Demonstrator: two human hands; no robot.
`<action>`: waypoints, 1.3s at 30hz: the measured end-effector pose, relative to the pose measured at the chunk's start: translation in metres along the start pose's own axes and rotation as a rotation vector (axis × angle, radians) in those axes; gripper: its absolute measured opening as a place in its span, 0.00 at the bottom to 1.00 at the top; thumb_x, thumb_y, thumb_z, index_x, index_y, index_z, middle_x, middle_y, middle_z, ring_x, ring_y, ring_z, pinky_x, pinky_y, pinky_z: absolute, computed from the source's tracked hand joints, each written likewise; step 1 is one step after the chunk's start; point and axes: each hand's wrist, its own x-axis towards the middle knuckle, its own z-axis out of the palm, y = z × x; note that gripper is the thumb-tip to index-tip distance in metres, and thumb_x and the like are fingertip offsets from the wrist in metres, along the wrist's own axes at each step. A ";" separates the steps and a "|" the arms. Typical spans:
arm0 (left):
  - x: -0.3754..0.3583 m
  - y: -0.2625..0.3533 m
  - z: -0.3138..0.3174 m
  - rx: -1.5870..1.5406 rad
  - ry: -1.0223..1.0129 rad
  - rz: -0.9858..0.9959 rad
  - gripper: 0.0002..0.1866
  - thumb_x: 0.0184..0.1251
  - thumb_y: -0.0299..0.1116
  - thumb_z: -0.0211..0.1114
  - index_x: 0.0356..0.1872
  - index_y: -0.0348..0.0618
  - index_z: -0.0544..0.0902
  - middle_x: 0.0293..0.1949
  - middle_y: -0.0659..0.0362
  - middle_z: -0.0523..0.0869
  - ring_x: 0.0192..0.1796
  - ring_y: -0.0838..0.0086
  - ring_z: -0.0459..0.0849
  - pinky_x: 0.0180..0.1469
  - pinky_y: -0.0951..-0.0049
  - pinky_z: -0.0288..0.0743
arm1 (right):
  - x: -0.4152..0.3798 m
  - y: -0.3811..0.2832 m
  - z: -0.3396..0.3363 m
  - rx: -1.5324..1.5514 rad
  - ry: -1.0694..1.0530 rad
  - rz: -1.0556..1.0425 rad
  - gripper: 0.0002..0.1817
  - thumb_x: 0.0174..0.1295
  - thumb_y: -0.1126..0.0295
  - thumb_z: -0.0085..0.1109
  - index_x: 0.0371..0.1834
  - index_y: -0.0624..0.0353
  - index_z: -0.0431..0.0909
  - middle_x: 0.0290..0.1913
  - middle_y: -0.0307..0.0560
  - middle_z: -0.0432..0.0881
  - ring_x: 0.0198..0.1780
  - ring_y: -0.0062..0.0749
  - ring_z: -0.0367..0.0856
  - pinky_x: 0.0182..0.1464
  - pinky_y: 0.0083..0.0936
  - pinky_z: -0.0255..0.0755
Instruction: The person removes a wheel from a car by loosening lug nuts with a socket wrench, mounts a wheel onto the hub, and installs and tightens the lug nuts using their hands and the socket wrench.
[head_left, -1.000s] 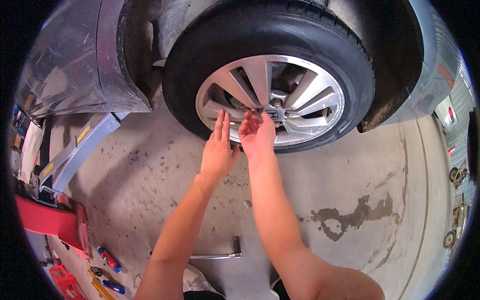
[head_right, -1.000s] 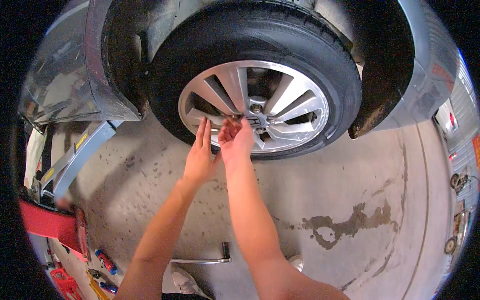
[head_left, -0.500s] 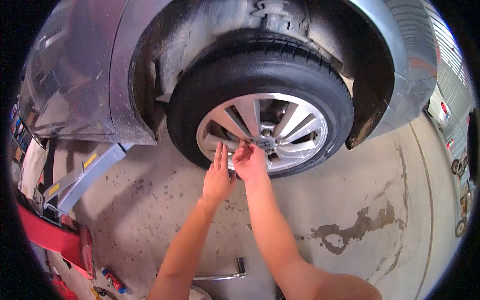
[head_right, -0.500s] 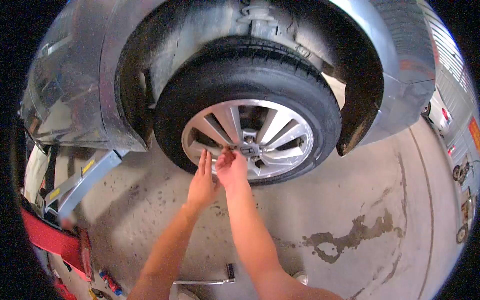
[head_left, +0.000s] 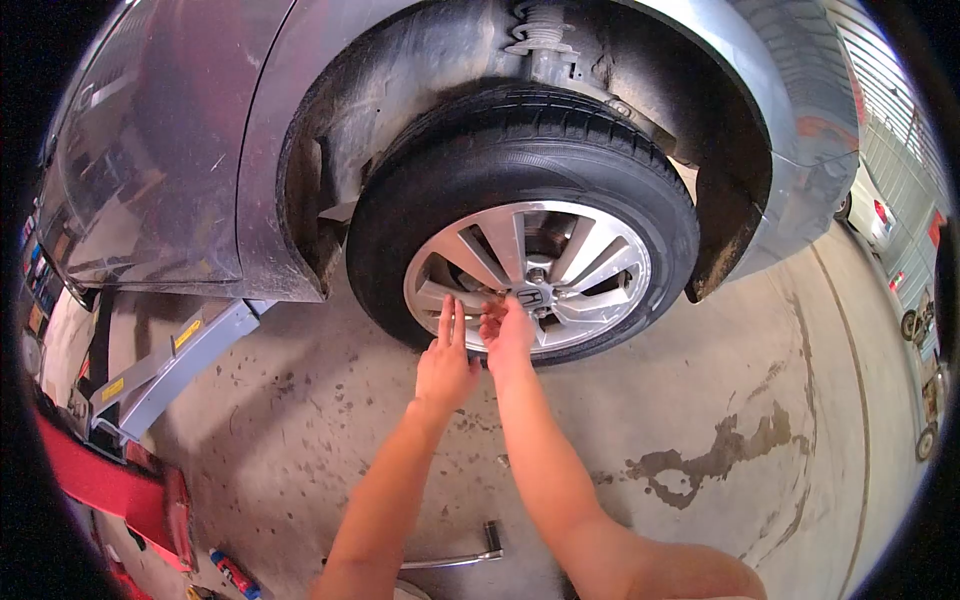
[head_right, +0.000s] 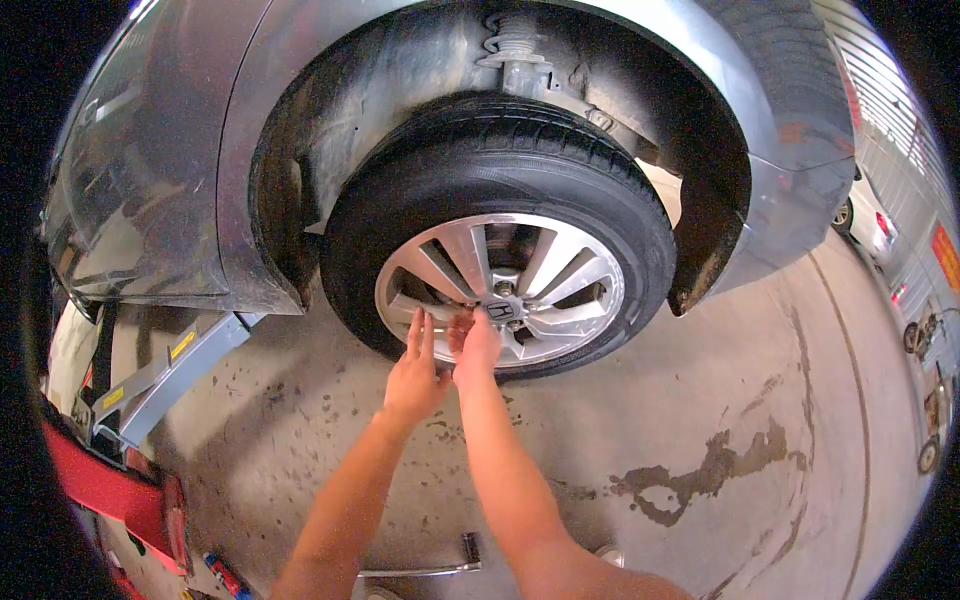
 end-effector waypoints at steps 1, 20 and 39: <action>0.000 -0.001 0.003 0.004 0.031 0.002 0.55 0.59 0.28 0.72 0.84 0.34 0.47 0.86 0.44 0.45 0.63 0.40 0.82 0.61 0.55 0.83 | -0.004 0.000 0.000 0.003 0.003 -0.002 0.09 0.73 0.62 0.61 0.41 0.56 0.80 0.34 0.42 0.88 0.28 0.23 0.80 0.28 0.21 0.73; -0.003 -0.002 -0.001 0.291 -0.003 -0.035 0.57 0.55 0.27 0.70 0.86 0.37 0.46 0.87 0.52 0.47 0.48 0.50 0.88 0.50 0.58 0.85 | 0.059 0.084 -0.192 -1.504 0.009 -0.401 0.23 0.73 0.52 0.59 0.25 0.59 0.81 0.28 0.46 0.86 0.32 0.41 0.87 0.32 0.39 0.80; -0.009 -0.015 0.002 0.176 -0.010 0.012 0.55 0.57 0.32 0.73 0.84 0.34 0.51 0.88 0.56 0.42 0.48 0.54 0.90 0.49 0.58 0.86 | 0.020 0.062 -0.128 -0.838 0.200 -0.745 0.18 0.64 0.64 0.74 0.46 0.68 0.84 0.38 0.51 0.90 0.39 0.38 0.88 0.47 0.33 0.80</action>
